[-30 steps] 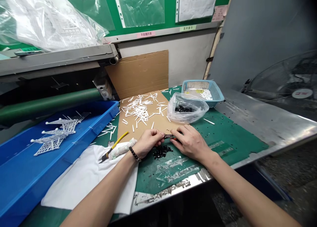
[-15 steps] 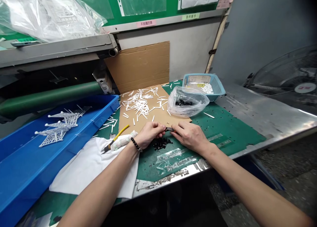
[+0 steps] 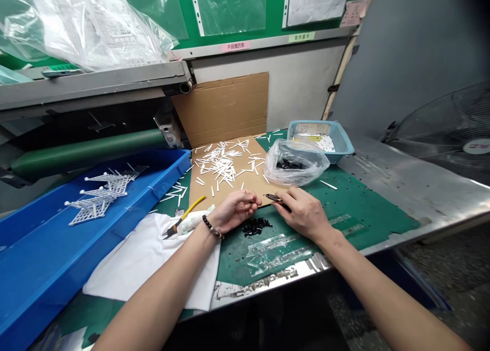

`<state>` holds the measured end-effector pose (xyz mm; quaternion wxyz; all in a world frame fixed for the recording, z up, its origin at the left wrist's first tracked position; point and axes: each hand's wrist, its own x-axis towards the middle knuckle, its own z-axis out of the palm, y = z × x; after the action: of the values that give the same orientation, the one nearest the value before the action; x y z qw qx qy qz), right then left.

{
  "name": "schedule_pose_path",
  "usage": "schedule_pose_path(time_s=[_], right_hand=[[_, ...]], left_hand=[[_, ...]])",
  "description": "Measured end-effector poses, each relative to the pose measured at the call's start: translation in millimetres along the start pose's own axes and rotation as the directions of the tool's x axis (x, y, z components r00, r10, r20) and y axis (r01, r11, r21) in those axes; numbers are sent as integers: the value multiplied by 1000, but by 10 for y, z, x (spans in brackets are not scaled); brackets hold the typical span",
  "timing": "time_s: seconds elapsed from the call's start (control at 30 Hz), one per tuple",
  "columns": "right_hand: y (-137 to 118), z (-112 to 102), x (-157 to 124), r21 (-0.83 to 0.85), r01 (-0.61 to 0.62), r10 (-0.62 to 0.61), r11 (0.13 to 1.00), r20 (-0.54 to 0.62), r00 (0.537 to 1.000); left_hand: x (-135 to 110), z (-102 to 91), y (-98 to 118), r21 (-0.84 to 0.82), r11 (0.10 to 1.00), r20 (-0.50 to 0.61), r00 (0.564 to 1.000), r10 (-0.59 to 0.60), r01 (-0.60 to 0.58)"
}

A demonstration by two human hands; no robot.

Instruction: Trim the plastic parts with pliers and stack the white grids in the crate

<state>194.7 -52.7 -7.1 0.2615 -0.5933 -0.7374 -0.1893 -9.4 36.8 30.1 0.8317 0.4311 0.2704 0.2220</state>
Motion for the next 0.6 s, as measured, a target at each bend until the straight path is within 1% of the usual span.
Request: schedule_pose_path(time_s=[0.07, 0.1, 0.13, 0.17, 0.2, 0.27, 0.33, 0.4, 0.43, 0.5, 0.53, 0.6], right_hand=[[9, 12, -5, 6, -2, 2, 1000, -3, 1000], [13, 17, -7, 10, -5, 5, 1000, -3, 1000], [15, 21, -9, 13, -8, 8, 1000, -3, 1000], [15, 25, -10, 16, -11, 11, 1000, -2, 1000], [14, 26, -10, 16, -14, 14, 1000, -1, 1000], [6, 25, -7, 12, -20, 20, 1000, -1, 1000], [-4, 18, -2, 4, -24, 24, 1000, -1, 1000], [-12, 8, 6, -2, -28, 28, 1000, -3, 1000], [-14, 2, 10, -4, -27, 27, 1000, -5, 1000], [-15, -5, 16, -8, -23, 23, 1000, -9, 1000], [-14, -6, 17, -9, -23, 23, 1000, -11, 1000], [-9, -4, 15, -7, -24, 24, 1000, -11, 1000]], left_hand=[[-1, 16, -7, 122, 992, -25, 999, 39, -35], [-3, 23, -8, 235, 970, -31, 997, 70, -61], [-8, 29, -8, 377, 922, -22, 995, 101, -85], [-15, 35, -8, 526, 844, 2, 992, 123, -106], [-22, 40, -10, 658, 743, 35, 991, 130, -121], [-37, 52, -21, 833, 536, 93, 990, 110, -138], [-46, 68, -41, 908, 397, 114, 990, 79, -136], [-51, 84, -60, 939, 318, 111, 991, 71, -128], [-52, 90, -67, 945, 302, 111, 991, 74, -128], [-51, 98, -73, 938, 319, 112, 990, 88, -134], [-49, 97, -73, 926, 350, 114, 989, 92, -140], [-43, 90, -71, 878, 457, 112, 989, 92, -142]])
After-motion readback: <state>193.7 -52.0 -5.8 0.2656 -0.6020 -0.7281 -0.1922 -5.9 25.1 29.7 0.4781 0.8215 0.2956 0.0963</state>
